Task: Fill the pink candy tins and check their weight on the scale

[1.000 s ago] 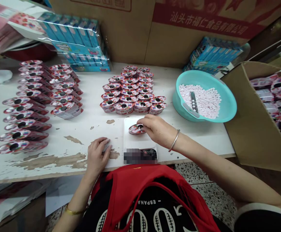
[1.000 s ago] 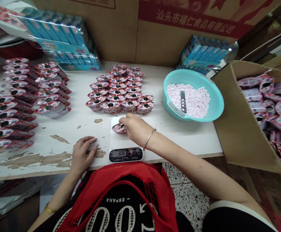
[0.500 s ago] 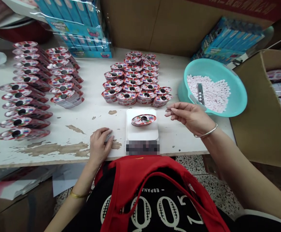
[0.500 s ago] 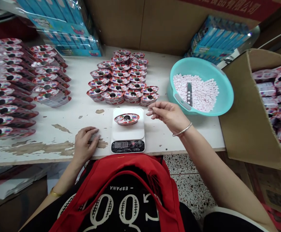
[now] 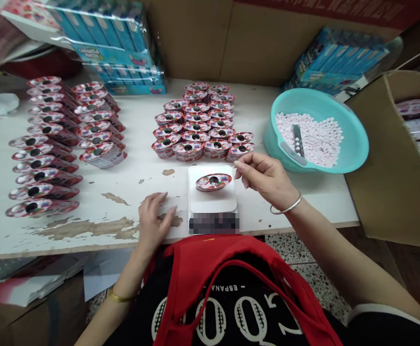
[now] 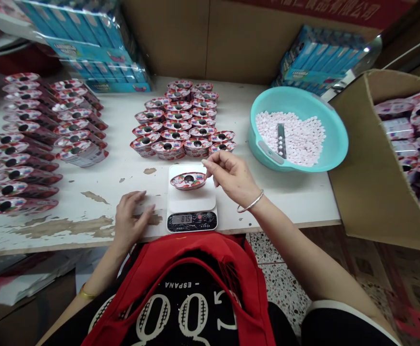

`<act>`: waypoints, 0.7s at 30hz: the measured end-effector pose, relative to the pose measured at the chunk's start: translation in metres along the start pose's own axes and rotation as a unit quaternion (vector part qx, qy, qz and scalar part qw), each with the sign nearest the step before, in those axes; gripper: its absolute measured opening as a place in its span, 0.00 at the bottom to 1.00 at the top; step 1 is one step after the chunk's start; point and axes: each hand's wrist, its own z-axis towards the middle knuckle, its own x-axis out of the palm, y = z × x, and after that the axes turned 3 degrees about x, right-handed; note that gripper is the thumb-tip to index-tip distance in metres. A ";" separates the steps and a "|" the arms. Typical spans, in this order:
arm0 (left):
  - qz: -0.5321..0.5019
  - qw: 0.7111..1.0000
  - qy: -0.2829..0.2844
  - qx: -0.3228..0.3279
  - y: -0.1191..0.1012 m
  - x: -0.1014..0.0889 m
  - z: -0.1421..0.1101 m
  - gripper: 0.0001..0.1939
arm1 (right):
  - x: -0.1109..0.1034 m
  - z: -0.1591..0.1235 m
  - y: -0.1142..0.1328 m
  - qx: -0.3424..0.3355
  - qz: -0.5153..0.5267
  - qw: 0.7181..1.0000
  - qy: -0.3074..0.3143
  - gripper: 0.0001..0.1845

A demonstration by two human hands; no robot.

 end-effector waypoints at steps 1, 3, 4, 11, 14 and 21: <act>-0.013 1.000 -0.009 0.014 -0.011 0.000 0.008 0.26 | 0.001 0.001 -0.002 -0.001 0.007 1.000 -0.008 0.16; -0.037 0.997 -0.012 0.069 -0.037 0.004 0.028 0.38 | 0.004 0.003 -0.005 0.000 0.029 0.999 -0.021 0.17; -0.044 0.994 0.001 0.103 -0.050 0.007 0.039 0.42 | 0.005 0.003 -0.006 0.002 0.040 0.999 -0.026 0.17; -0.050 0.979 0.075 0.184 -0.063 0.002 0.100 0.20 | -0.012 -0.012 -0.009 0.044 0.056 0.994 -0.085 0.19; -0.039 0.987 0.035 0.150 -0.023 -0.028 0.107 0.21 | -0.029 -0.024 -0.019 0.076 0.067 0.986 -0.132 0.20; 0.081 0.989 0.061 0.111 0.045 -0.033 0.113 0.20 | -0.029 -0.027 -0.044 0.133 0.095 0.977 -0.137 0.21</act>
